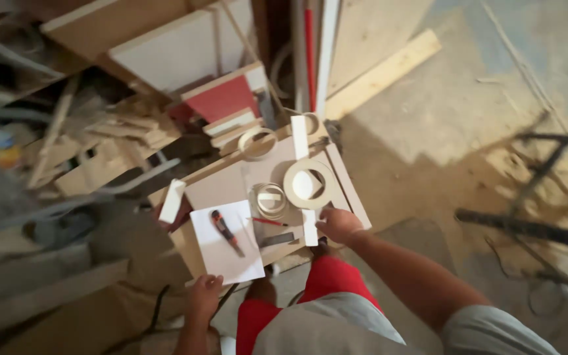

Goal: Attaching hinges to a cabinet door and handling masking tape for layout

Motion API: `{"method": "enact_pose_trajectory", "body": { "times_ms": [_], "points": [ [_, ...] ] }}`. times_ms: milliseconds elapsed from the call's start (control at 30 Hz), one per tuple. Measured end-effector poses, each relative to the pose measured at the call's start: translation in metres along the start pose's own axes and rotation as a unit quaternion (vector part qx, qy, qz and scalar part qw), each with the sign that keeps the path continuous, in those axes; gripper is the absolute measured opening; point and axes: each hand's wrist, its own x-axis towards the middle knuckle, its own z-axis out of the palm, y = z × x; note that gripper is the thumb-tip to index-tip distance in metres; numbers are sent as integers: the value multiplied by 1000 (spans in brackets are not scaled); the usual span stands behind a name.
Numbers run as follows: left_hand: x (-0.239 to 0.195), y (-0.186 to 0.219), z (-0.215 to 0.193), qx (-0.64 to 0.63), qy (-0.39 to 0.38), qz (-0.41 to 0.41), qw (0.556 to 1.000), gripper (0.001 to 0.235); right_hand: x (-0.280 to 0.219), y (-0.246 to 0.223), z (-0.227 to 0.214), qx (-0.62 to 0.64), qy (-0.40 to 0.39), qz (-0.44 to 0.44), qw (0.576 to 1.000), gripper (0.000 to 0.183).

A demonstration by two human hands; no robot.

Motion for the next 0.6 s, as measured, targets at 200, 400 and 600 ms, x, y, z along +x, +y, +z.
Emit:
{"method": "enact_pose_trajectory", "body": {
  "times_ms": [200, 400, 600],
  "points": [
    [53, 14, -10, 72, -67, 75, 992, 49, -3, -24, 17, 61, 51, 105, 991, 36],
    [138, -19, -32, 106, -48, 190, 975, 36, -26, -41, 37, 166, 135, 204, 955, 43],
    [148, -20, -94, 98, -60, 96, 989, 64, 26, -21, 113, 202, 172, 188, 946, 46]
  ]
}}
